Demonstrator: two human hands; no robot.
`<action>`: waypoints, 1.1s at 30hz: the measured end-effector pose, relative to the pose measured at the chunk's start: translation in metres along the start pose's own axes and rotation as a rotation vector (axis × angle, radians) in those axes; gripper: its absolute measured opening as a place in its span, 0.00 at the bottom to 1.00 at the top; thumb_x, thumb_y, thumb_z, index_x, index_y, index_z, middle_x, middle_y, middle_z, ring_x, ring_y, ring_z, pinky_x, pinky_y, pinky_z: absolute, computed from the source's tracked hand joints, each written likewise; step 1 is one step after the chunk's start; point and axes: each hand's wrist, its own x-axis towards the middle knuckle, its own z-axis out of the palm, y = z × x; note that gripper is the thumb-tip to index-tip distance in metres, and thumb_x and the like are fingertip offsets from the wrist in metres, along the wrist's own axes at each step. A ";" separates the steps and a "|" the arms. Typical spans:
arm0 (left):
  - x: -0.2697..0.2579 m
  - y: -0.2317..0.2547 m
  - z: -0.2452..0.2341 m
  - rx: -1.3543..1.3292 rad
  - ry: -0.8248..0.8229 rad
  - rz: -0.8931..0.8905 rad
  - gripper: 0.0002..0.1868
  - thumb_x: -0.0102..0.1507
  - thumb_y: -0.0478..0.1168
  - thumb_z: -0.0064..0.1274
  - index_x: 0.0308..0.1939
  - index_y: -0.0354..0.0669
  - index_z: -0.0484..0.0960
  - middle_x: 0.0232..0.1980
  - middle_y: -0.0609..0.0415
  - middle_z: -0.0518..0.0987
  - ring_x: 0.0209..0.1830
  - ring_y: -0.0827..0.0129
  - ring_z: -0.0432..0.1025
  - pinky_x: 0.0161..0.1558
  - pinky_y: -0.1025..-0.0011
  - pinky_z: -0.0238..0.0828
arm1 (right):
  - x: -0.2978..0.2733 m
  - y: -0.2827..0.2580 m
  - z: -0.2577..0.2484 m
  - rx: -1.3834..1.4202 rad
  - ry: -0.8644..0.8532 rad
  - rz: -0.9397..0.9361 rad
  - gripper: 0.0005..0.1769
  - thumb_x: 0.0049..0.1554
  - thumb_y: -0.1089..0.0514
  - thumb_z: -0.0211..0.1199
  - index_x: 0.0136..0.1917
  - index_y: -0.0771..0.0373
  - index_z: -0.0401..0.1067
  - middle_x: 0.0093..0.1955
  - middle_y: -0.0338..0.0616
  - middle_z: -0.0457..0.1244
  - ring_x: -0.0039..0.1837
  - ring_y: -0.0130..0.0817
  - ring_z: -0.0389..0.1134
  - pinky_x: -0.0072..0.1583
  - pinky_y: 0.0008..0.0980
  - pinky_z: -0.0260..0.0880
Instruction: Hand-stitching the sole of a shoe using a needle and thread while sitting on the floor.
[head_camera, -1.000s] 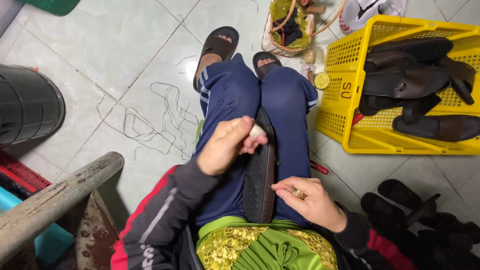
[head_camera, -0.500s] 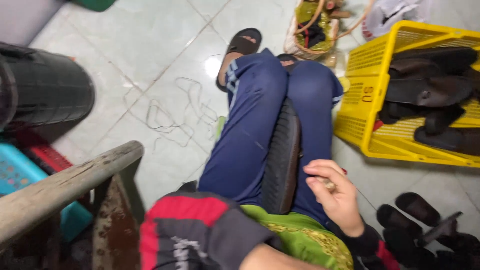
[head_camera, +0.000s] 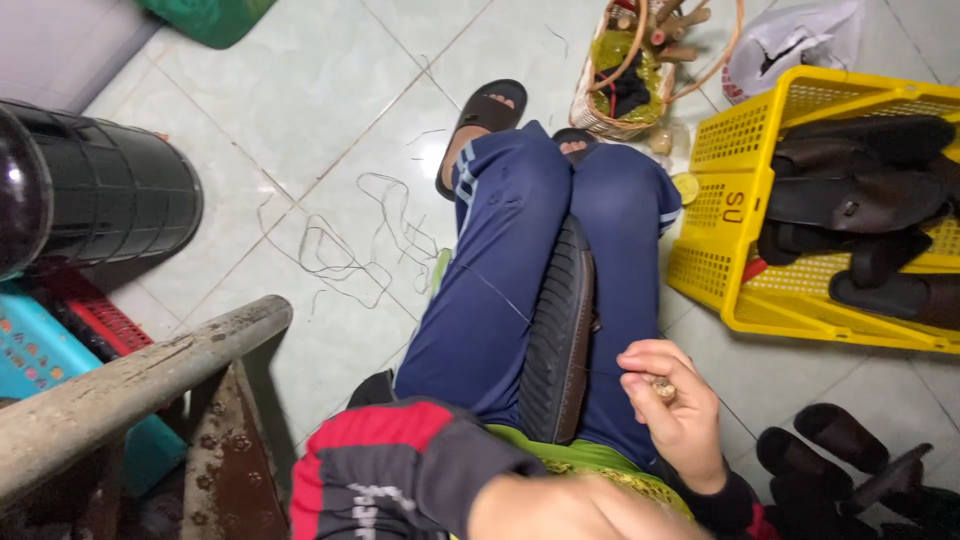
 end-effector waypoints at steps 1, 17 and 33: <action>0.002 -0.003 0.001 -0.013 0.014 0.004 0.04 0.67 0.25 0.44 0.43 0.33 0.74 0.53 0.47 0.73 0.52 0.53 0.73 0.61 0.63 0.71 | -0.001 0.007 -0.003 -0.025 -0.023 -0.061 0.15 0.49 0.72 0.57 0.52 0.69 0.66 0.56 0.47 0.60 0.43 0.29 0.61 0.44 0.24 0.63; -0.067 -0.096 -0.032 1.839 0.462 -0.580 0.34 0.58 0.55 0.54 0.54 0.27 0.73 0.72 0.38 0.56 0.73 0.49 0.52 0.63 0.54 0.55 | -0.010 -0.007 -0.010 -0.253 -0.062 -0.231 0.18 0.50 0.71 0.56 0.56 0.70 0.64 0.59 0.48 0.58 0.42 0.26 0.61 0.45 0.20 0.66; -0.173 -0.070 -0.095 1.731 0.586 -0.930 0.15 0.49 0.36 0.57 0.41 0.46 0.78 0.37 0.54 0.77 0.32 0.56 0.72 0.33 0.63 0.69 | 0.008 -0.026 -0.013 -0.652 -0.323 -0.426 0.27 0.50 0.64 0.62 0.63 0.62 0.63 0.38 0.36 0.62 0.27 0.25 0.57 0.31 0.27 0.58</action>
